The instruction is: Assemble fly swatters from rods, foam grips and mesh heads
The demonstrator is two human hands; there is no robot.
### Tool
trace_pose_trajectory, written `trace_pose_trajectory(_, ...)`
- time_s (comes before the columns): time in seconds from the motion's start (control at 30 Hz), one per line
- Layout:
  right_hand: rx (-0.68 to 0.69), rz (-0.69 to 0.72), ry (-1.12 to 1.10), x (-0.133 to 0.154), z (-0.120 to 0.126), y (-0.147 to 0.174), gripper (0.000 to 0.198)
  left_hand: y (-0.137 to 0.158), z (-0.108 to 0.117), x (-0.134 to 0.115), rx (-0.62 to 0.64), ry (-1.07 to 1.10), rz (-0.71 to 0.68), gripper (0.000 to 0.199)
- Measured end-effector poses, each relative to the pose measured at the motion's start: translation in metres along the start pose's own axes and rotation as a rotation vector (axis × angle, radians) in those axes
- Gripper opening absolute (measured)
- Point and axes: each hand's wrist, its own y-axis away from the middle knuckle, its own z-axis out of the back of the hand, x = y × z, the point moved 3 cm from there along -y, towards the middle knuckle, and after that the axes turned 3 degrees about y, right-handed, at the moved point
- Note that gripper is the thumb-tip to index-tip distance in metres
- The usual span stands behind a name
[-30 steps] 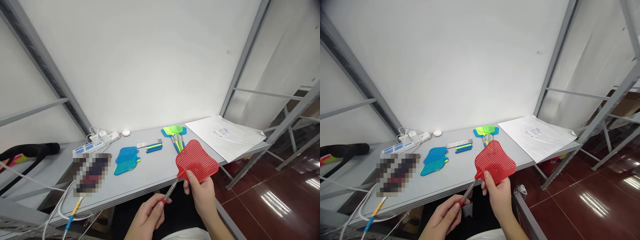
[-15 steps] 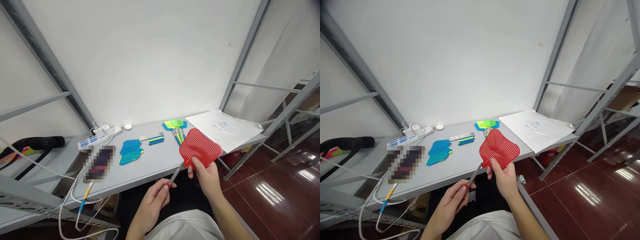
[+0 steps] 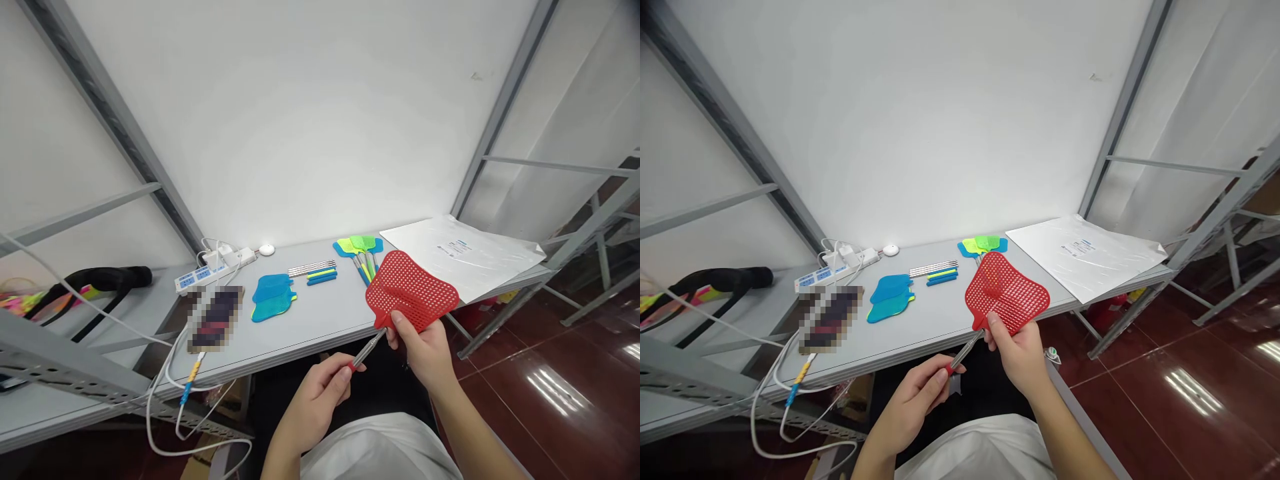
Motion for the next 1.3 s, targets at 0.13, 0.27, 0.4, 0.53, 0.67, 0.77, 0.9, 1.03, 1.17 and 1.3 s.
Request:
trace_pose_trajectory(0.13,0.006,0.002,-0.014,0.0011,0.0017,0.001,0.036,0.0002,0.0,0.0,-0.003,0.008,-0.003,0.038)
trace_pose_trajectory(0.27,-0.003,0.015,-0.034,0.0016,0.0022,0.0006,0.036,0.0007,0.0013,0.0015,-0.017,0.015,0.005,0.037)
trace_pose_trajectory(0.4,-0.009,0.016,-0.047,0.0006,0.0008,0.0005,0.037,0.0008,0.0004,0.001,-0.013,0.018,0.005,0.037)
trace_pose_trajectory(0.53,-0.043,0.014,-0.059,0.0004,0.0015,0.0005,0.036,0.0007,0.0017,0.0019,-0.032,0.031,-0.01,0.037)
trace_pose_trajectory(0.67,-0.034,0.009,-0.087,-0.0001,0.0005,-0.0001,0.035,0.0012,0.0035,0.0033,-0.042,0.037,-0.012,0.036)
trace_pose_trajectory(0.77,-0.037,0.01,-0.091,-0.0004,-0.0005,0.0006,0.035,0.0017,0.0033,0.0017,-0.036,0.031,-0.007,0.037)
trace_pose_trajectory(0.9,-0.032,0.009,-0.103,-0.0009,-0.0012,0.0018,0.035,0.0025,0.0022,-0.0012,-0.016,0.041,0.012,0.038)
trace_pose_trajectory(1.03,0.003,0.018,-0.085,0.0007,-0.002,0.0017,0.035,0.0024,-0.0006,0.0011,0.059,0.133,0.036,0.036)
trace_pose_trajectory(1.17,0.057,-0.015,-0.101,0.0021,-0.0017,0.0013,0.035,0.001,-0.0033,0.0056,0.101,0.231,0.041,0.036)
trace_pose_trajectory(1.3,0.118,-0.028,-0.074,0.0002,-0.0006,0.0002,0.035,-0.0002,-0.0034,0.0063,0.085,0.223,0.048,0.035)
